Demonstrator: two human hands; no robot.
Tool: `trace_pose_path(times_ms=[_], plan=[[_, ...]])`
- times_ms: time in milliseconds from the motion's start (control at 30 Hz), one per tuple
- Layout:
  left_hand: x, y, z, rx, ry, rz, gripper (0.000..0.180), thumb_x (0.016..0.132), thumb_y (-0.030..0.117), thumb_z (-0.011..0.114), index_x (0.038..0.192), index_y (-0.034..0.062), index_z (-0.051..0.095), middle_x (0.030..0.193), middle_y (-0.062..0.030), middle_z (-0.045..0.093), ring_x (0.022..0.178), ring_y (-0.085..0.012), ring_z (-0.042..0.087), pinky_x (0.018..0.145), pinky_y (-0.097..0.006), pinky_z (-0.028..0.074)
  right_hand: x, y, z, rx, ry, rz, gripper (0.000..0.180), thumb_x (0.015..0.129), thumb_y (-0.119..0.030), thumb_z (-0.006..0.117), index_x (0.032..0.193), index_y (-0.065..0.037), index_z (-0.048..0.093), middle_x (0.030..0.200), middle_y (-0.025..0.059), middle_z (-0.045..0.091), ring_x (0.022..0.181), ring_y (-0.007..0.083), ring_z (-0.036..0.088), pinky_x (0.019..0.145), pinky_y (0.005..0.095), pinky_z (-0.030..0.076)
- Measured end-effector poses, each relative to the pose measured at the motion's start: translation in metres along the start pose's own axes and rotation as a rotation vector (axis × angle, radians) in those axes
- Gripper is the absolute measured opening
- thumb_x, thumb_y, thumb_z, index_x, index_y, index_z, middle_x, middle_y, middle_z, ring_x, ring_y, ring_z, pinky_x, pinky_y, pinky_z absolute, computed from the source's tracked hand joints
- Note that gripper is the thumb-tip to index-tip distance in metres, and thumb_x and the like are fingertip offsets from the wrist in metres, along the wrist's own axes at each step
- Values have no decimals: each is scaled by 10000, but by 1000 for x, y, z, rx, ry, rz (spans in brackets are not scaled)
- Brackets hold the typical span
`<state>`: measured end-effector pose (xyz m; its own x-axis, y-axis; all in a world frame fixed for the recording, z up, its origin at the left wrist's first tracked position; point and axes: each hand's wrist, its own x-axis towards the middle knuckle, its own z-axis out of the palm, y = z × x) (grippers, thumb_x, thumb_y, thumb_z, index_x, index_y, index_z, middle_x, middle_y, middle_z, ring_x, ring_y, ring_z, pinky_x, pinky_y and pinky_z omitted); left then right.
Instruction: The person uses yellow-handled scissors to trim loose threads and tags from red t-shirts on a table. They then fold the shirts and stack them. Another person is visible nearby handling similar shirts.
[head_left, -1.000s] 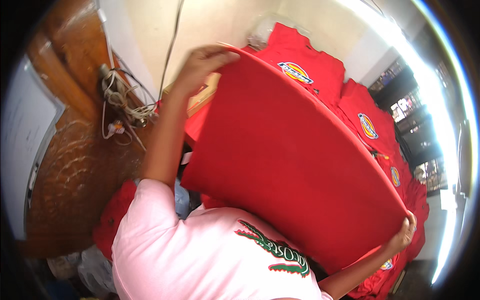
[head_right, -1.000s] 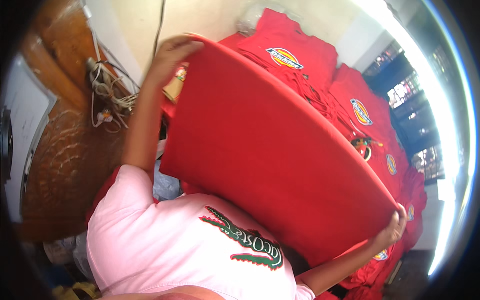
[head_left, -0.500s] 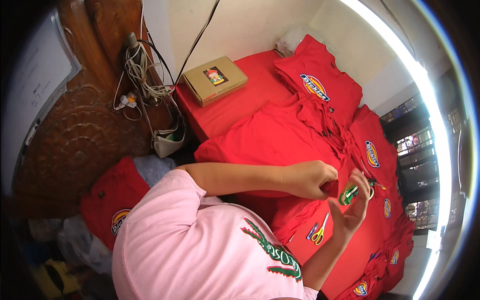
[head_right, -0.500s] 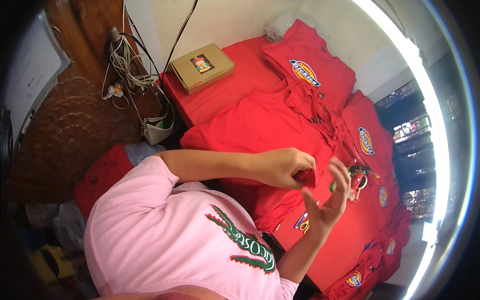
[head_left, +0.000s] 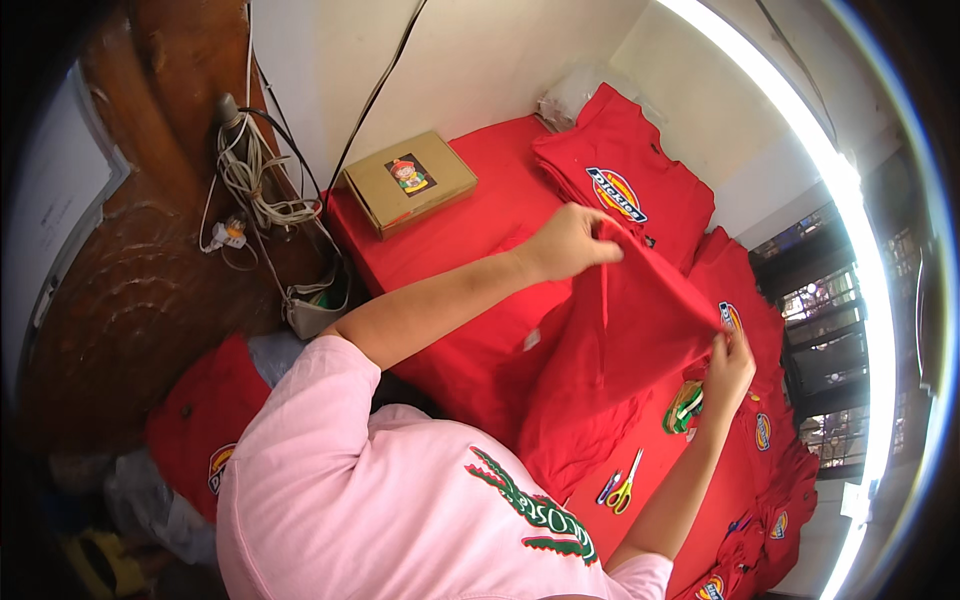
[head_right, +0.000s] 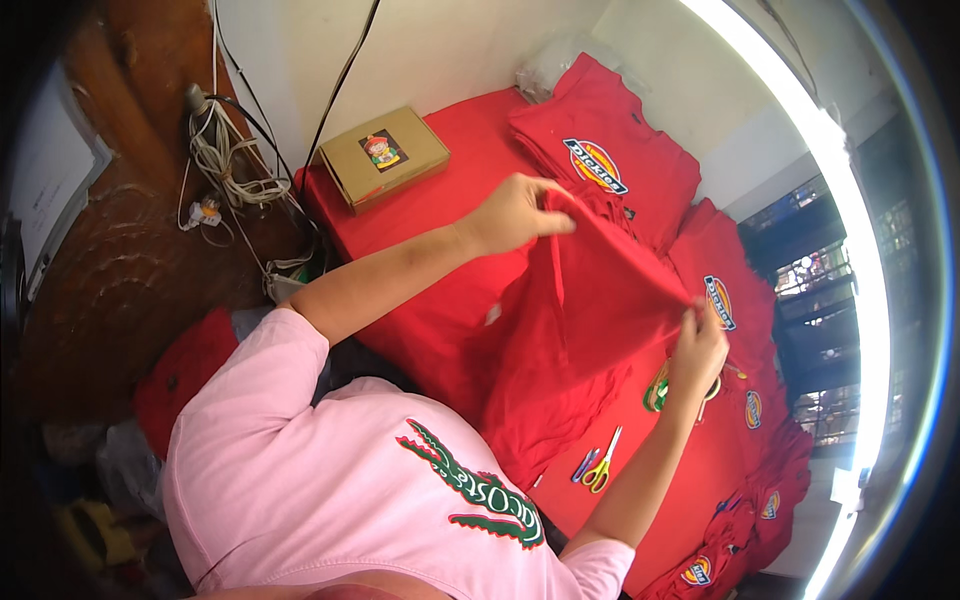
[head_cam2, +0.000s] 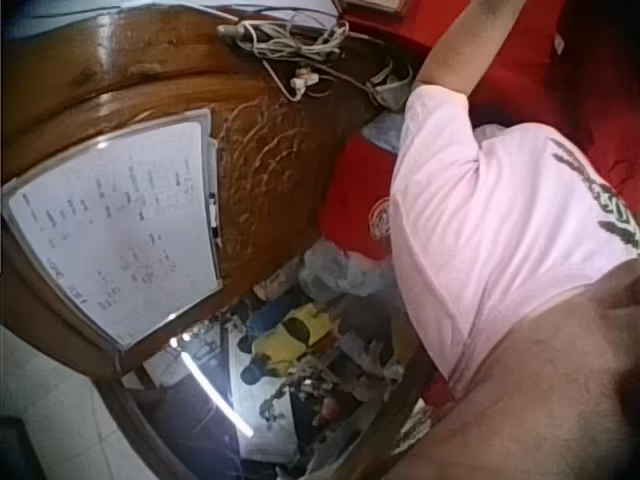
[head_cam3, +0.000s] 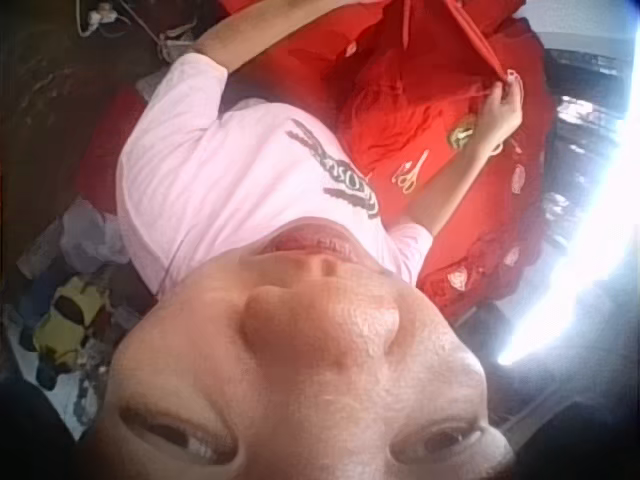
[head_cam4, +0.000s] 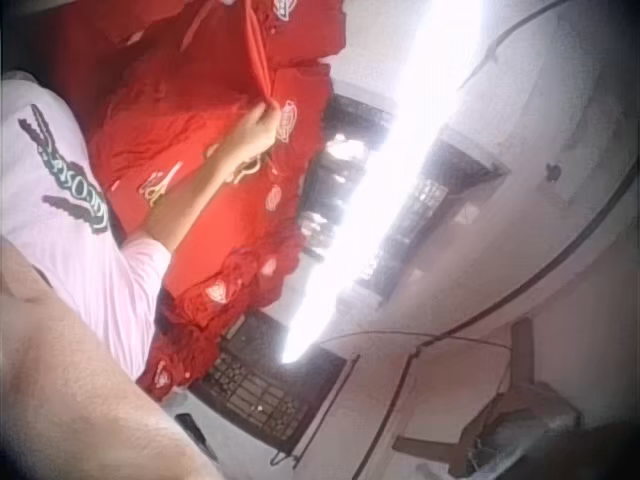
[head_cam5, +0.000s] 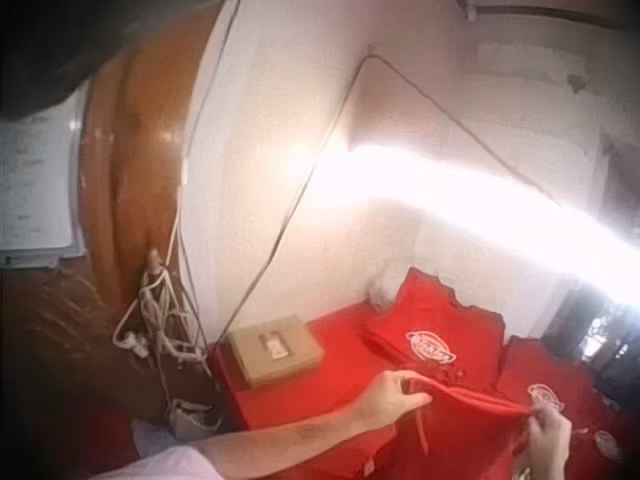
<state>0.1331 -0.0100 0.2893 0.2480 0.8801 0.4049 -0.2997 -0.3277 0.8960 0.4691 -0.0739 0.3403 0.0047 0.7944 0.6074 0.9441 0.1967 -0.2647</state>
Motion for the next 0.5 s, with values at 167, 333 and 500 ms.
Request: trace_pose_path(times_ms=[167, 333, 500], plan=[[6, 8, -67, 229, 541, 204, 226, 885, 56, 754, 1101, -11, 751, 952, 1, 741, 869, -74, 664, 784, -227, 535, 121, -117, 47, 434, 125, -179, 222, 1009, -57, 547, 1215, -18, 621, 1082, 108, 721, 1028, 186, 685, 921, 312, 510], [-47, -35, -154, 65, 1017, 38, 352, 915, 177, 738, 1218, -1, 714, 1091, -86, 737, 934, -126, 669, 802, -277, 544, 174, -254, 139, 755, -194, -553, 361, 979, 18, 543, 1332, -45, 581, 1158, 143, 689, 1008, 157, 662, 940, 281, 498], [-158, -132, -227, -332, 1380, -94, 382, 971, 156, 680, 1315, -3, 630, 1188, -78, 676, 1095, -164, 619, 876, -335, 548, 86, -366, 238, 858, -669, -927, 533, 925, 51, 569, 1442, -74, 536, 1504, 157, 521, 1437, 324, 451, 1129, 410, 439]])
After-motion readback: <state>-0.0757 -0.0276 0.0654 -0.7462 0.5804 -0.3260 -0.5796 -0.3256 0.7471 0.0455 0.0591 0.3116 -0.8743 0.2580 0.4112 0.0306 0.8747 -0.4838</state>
